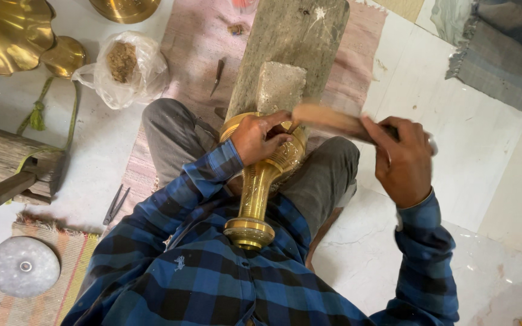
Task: The person sits on the floor holding a brass vase between their legs and engraves decorative patterns into its surface. They hold a small chisel against the brass with one hand and strike it with a wooden mallet held in the other hand, repositioning the chisel repeatedly to work different areas of the pattern.
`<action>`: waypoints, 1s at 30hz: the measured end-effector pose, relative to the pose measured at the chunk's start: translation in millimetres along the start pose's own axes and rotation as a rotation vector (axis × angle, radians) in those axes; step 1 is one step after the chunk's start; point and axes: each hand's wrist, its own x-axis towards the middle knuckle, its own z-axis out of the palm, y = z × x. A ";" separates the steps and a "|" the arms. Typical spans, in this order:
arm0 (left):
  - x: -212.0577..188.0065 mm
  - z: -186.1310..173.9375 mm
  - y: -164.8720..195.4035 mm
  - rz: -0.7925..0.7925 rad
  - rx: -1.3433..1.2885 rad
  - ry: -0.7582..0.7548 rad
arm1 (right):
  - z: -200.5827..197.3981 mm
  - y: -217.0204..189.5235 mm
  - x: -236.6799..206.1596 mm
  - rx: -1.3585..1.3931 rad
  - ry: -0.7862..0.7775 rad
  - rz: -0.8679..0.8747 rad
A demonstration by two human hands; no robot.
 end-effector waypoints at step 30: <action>-12.0 15.7 4.9 -0.141 0.038 0.164 | 30.3 1.4 3.7 -0.275 -0.163 -0.006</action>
